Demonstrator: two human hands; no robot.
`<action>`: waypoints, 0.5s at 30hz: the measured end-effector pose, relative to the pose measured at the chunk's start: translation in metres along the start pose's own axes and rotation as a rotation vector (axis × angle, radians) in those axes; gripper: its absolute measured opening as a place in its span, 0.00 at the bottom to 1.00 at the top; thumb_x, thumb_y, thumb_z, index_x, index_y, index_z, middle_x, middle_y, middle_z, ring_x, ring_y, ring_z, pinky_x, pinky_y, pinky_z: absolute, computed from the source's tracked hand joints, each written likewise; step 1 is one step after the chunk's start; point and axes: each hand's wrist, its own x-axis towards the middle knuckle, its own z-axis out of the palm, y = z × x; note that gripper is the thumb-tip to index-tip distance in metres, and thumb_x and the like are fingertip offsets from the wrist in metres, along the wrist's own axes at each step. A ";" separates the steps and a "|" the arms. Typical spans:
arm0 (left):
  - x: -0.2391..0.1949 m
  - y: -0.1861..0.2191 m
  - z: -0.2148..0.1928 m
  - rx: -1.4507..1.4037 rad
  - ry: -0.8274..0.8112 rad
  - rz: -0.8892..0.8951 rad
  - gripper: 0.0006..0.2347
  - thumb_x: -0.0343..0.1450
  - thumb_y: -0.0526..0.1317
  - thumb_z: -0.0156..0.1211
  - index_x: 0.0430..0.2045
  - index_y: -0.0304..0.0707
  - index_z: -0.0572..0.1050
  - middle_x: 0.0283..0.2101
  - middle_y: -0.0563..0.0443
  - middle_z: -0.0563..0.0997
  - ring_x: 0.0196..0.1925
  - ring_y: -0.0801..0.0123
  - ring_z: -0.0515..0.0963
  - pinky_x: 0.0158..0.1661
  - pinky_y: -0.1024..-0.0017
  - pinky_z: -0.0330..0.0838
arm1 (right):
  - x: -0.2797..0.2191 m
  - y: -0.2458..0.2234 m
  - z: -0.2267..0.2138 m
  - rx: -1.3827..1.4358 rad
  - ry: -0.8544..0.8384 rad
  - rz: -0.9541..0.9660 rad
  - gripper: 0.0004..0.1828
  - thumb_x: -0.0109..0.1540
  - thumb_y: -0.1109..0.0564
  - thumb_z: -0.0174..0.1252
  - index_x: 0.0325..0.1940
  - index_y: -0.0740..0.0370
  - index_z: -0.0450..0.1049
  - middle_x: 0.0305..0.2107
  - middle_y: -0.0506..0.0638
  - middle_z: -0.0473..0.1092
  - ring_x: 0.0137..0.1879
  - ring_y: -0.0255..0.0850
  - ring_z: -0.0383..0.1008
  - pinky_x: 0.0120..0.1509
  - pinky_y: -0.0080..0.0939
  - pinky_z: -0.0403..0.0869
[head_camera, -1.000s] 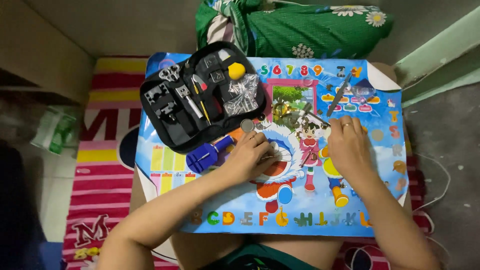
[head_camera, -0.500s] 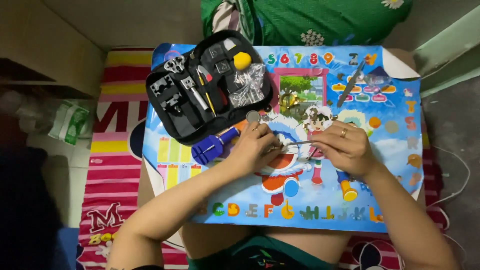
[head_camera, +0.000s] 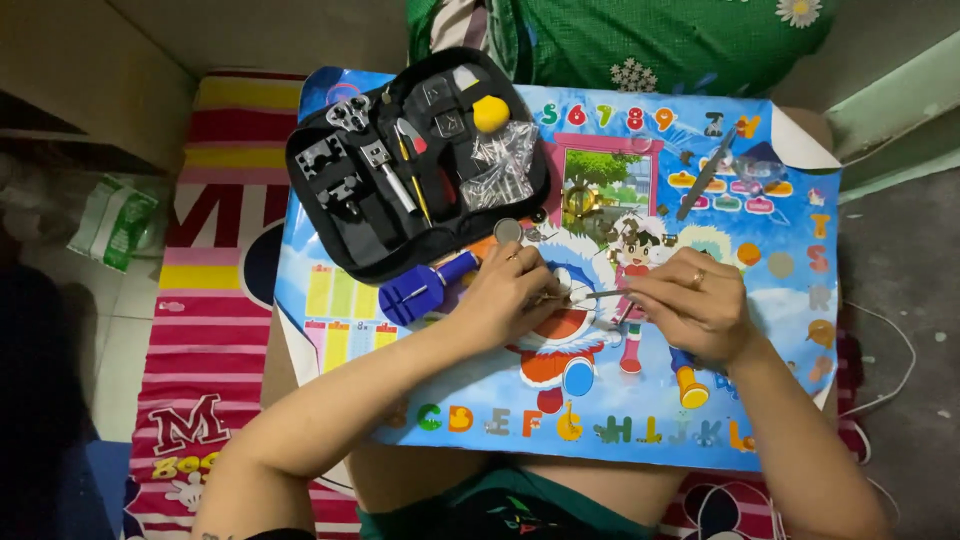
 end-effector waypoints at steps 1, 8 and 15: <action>0.000 -0.001 0.001 0.004 0.015 0.010 0.09 0.62 0.38 0.74 0.26 0.41 0.77 0.31 0.51 0.71 0.36 0.58 0.71 0.39 0.63 0.62 | 0.002 0.000 -0.001 -0.043 -0.012 -0.027 0.07 0.60 0.66 0.64 0.41 0.62 0.85 0.25 0.53 0.77 0.27 0.43 0.72 0.29 0.40 0.73; 0.001 -0.002 0.000 0.013 0.023 0.028 0.08 0.63 0.39 0.73 0.26 0.42 0.77 0.30 0.51 0.71 0.35 0.59 0.70 0.38 0.63 0.62 | 0.000 0.006 0.001 -0.019 0.003 -0.040 0.07 0.59 0.67 0.65 0.39 0.62 0.85 0.25 0.54 0.77 0.27 0.44 0.71 0.29 0.40 0.73; -0.001 -0.002 -0.001 0.012 -0.026 0.010 0.07 0.63 0.37 0.73 0.27 0.40 0.78 0.31 0.51 0.72 0.36 0.59 0.70 0.39 0.63 0.63 | -0.003 0.000 0.000 -0.064 -0.026 -0.024 0.07 0.58 0.67 0.66 0.38 0.63 0.85 0.24 0.55 0.77 0.27 0.44 0.72 0.29 0.41 0.73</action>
